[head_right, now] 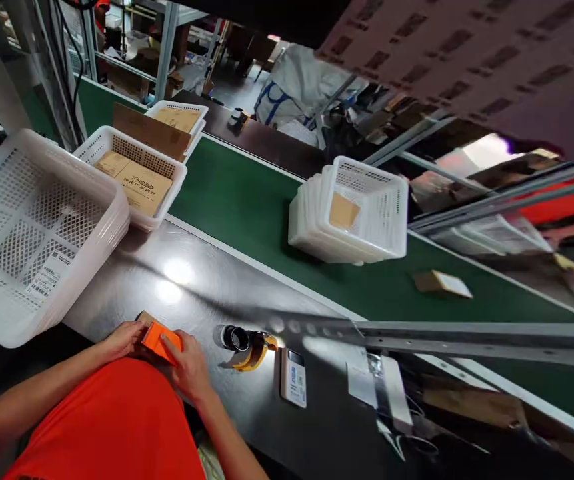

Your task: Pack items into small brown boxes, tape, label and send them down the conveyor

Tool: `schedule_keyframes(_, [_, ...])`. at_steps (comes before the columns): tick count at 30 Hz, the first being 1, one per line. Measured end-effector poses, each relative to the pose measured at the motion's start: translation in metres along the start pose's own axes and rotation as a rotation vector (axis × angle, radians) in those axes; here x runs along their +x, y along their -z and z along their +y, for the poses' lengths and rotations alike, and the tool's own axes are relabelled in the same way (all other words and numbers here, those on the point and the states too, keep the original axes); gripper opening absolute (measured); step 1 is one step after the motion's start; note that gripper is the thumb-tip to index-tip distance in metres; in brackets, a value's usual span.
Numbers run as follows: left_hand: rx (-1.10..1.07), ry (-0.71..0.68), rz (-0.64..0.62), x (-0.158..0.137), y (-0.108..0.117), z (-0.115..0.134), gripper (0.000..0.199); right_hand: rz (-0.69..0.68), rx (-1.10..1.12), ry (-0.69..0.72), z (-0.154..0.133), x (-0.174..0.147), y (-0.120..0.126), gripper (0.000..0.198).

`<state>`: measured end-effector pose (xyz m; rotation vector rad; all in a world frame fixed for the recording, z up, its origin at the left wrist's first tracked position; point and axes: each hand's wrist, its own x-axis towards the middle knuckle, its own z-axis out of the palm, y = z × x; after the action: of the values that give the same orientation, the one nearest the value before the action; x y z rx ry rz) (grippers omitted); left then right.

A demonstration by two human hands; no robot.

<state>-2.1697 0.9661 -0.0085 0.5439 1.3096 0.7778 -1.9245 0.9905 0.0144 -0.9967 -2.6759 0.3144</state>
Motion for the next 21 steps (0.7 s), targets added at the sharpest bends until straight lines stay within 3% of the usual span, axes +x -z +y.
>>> schedule_keyframes(4, [-0.222, 0.091, -0.073, -0.004, -0.002, 0.004, 0.059, -0.107, 0.028, 0.011, -0.003, 0.004, 0.01, 0.061])
schedule_keyframes(9, [-0.267, 0.108, 0.001, -0.002, 0.0, 0.001, 0.059, -0.279, 0.094, -0.027, -0.004, 0.014, 0.024, 0.064])
schedule_keyframes(15, [-0.003, 0.035, 0.212, 0.008, -0.006, -0.005, 0.03, -0.427, 0.125, -0.076, -0.009, 0.023, 0.037, 0.062])
schedule_keyframes(21, [0.298, -0.111, 0.406, 0.015, 0.016, -0.002, 0.029, -0.615, 0.057, -0.244, -0.024, 0.03, 0.057, 0.063])
